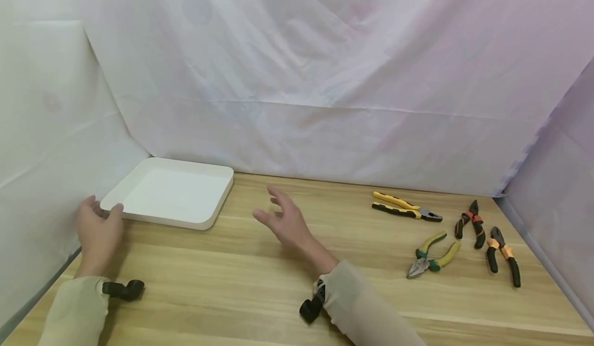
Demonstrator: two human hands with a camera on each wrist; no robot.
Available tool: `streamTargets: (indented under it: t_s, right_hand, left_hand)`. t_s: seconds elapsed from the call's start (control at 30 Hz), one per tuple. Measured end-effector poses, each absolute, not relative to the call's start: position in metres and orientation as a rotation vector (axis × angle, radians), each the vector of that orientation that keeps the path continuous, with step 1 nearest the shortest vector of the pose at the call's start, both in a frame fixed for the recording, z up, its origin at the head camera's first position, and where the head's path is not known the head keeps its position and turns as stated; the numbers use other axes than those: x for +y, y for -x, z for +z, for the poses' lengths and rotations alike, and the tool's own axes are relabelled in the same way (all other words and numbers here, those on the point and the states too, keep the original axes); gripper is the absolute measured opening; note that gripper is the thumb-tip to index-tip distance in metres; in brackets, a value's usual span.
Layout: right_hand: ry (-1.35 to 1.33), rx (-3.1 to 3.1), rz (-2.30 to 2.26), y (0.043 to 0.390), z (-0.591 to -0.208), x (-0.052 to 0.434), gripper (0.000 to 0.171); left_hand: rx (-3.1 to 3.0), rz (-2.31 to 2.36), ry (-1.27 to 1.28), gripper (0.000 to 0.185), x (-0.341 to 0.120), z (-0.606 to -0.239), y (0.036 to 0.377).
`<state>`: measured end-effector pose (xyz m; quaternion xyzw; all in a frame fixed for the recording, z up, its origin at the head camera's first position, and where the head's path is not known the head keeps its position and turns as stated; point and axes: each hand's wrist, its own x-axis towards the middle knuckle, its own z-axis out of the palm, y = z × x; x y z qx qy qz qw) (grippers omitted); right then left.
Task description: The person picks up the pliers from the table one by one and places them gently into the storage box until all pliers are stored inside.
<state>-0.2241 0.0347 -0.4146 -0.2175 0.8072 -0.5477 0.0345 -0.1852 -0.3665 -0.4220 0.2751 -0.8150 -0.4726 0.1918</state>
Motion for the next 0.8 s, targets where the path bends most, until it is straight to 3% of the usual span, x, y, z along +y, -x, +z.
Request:
streamTargets:
  t_s: [0.37, 0.8]
  right_hand:
    - [0.633, 2.443, -1.658, 0.217, -0.430, 0.014, 0.079]
    - [0.613, 2.610, -1.507, 0.215, -0.443, -0.024, 0.091]
  left_hand:
    - [-2.303, -1.214, -0.723, 0.063, -0.369, -0.430, 0.188]
    - [-2.265, -1.290, -0.835, 0.064, -0.371, -0.432, 0.188]
